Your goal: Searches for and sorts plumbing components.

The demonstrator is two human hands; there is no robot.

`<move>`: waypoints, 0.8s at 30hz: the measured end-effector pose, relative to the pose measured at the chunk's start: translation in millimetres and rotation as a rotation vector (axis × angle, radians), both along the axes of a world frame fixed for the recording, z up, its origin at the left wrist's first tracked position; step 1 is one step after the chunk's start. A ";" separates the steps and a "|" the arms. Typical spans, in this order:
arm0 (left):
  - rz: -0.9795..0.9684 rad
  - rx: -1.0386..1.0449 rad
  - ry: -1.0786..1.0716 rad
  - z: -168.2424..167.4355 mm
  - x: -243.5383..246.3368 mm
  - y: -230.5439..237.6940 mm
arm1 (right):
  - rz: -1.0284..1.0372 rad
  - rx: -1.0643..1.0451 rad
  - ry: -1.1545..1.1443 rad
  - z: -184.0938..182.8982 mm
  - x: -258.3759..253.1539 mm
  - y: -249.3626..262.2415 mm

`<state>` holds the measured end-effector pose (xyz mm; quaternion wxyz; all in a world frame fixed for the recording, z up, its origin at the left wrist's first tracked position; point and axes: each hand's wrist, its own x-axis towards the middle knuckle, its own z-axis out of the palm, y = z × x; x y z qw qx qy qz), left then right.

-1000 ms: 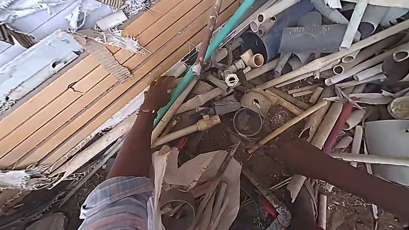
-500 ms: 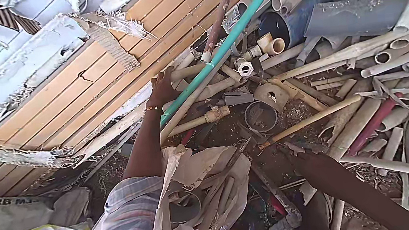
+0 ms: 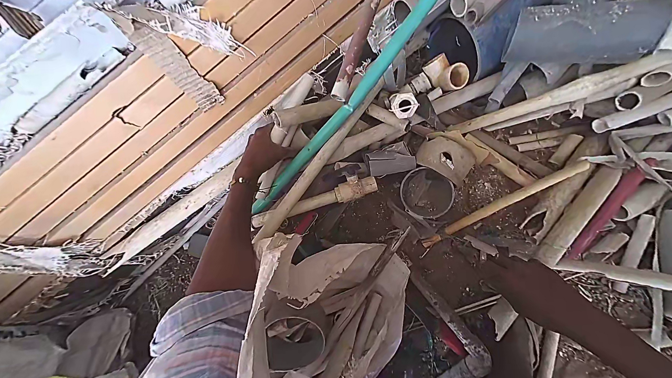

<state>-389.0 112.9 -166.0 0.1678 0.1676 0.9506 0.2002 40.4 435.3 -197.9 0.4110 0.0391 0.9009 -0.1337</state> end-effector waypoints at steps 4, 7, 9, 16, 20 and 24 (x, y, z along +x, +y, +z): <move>0.030 -0.200 -0.151 26.6 -9.1 27.9 | -0.027 -0.018 0.026 3.2 -1.9 0.3; 0.089 -0.367 -0.091 34.8 -4.6 53.8 | -0.036 -0.015 0.059 1.2 -6.7 0.5; 0.051 -0.320 0.020 23.4 -1.6 51.7 | -0.051 -0.022 0.036 1.9 -12.0 -1.1; 0.203 -0.187 0.087 3.9 8.9 46.3 | 0.002 -0.100 -0.014 -1.2 -19.9 -10.7; 0.296 -0.063 0.051 5.7 4.6 35.9 | -0.042 -0.084 -0.002 5.6 -24.3 -12.3; 0.192 -0.131 0.118 70.9 4.0 8.1 | -0.136 -0.065 0.058 14.9 -20.1 -1.7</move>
